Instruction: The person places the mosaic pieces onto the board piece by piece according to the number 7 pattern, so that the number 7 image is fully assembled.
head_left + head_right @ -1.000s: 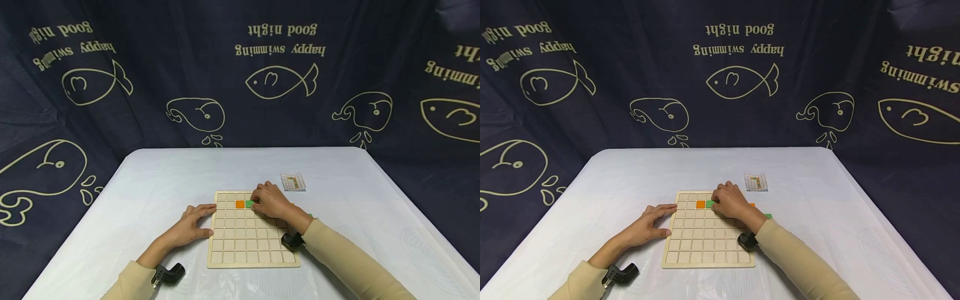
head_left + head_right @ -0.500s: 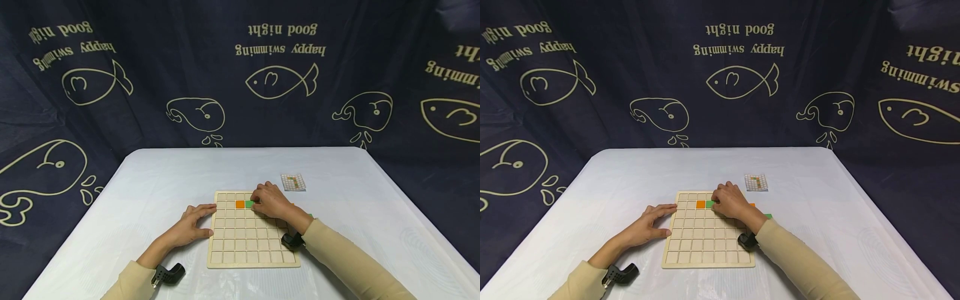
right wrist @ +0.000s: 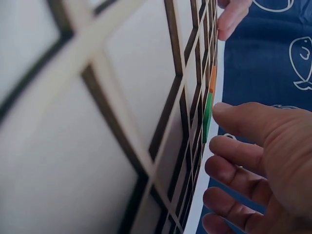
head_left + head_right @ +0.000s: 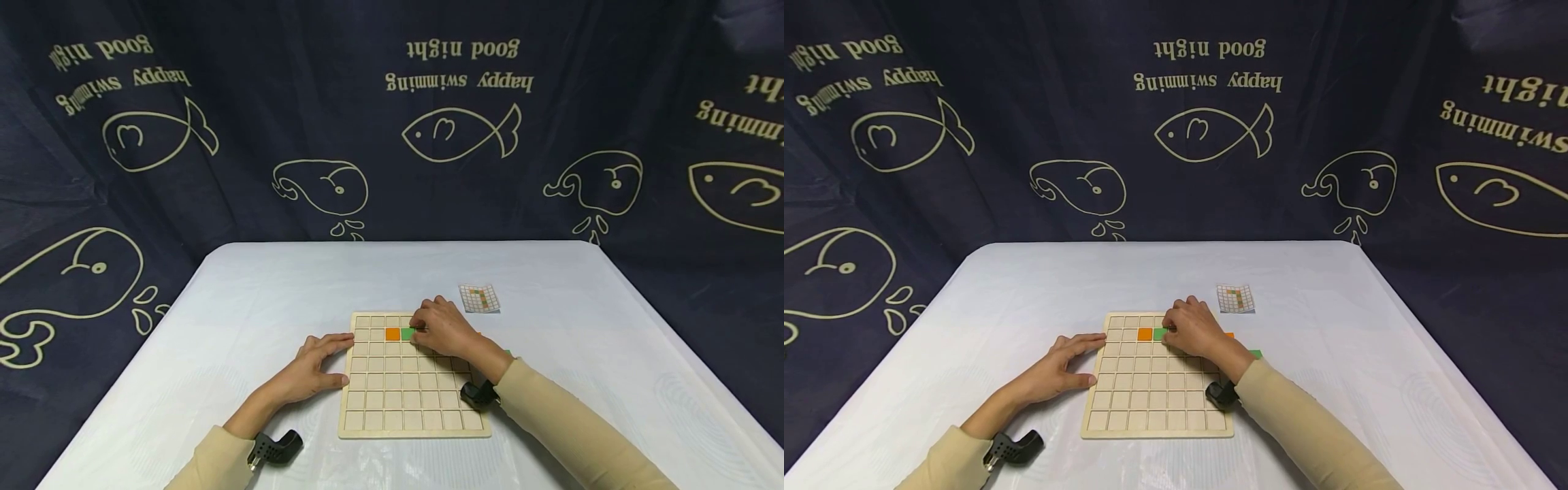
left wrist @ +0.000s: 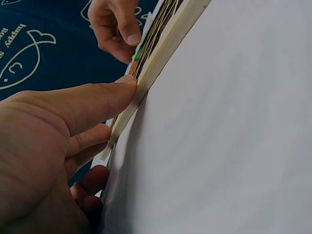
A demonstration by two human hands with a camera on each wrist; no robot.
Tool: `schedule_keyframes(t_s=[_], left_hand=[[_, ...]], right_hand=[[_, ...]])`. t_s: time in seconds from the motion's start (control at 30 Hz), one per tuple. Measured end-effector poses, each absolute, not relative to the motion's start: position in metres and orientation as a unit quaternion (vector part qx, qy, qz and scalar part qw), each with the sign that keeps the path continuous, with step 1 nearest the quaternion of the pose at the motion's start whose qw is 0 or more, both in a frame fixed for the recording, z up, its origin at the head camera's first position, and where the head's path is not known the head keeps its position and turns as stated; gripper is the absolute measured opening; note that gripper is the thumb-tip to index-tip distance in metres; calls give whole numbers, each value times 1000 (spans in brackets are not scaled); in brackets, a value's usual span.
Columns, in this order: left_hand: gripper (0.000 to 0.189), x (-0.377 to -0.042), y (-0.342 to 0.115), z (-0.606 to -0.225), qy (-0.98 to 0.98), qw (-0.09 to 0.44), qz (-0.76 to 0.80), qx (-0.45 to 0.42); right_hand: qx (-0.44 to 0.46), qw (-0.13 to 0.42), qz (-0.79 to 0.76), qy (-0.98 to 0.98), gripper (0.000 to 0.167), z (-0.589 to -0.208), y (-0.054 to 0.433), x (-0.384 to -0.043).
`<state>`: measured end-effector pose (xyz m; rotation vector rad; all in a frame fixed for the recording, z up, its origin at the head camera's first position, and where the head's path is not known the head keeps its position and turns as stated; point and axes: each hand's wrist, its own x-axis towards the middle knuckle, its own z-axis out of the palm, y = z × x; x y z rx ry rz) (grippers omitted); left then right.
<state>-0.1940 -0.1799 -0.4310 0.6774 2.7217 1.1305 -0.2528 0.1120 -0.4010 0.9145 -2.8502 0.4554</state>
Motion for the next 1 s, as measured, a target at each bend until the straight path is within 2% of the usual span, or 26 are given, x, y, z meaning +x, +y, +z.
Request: schedule_keyframes(t_s=[0.23, 0.67, 1.0], left_hand=[[65, -194, -180, -431, 898, 58, 374, 227], [65, -194, -181, -430, 897, 55, 370, 234], [65, -193, -181, -429, 898, 54, 368, 233]], right_hand=[[289, 54, 163, -942, 23, -395, 115, -253], [286, 95, 159, -940, 28, -381, 132, -250], [259, 102, 171, -945, 26, -376, 148, -245]])
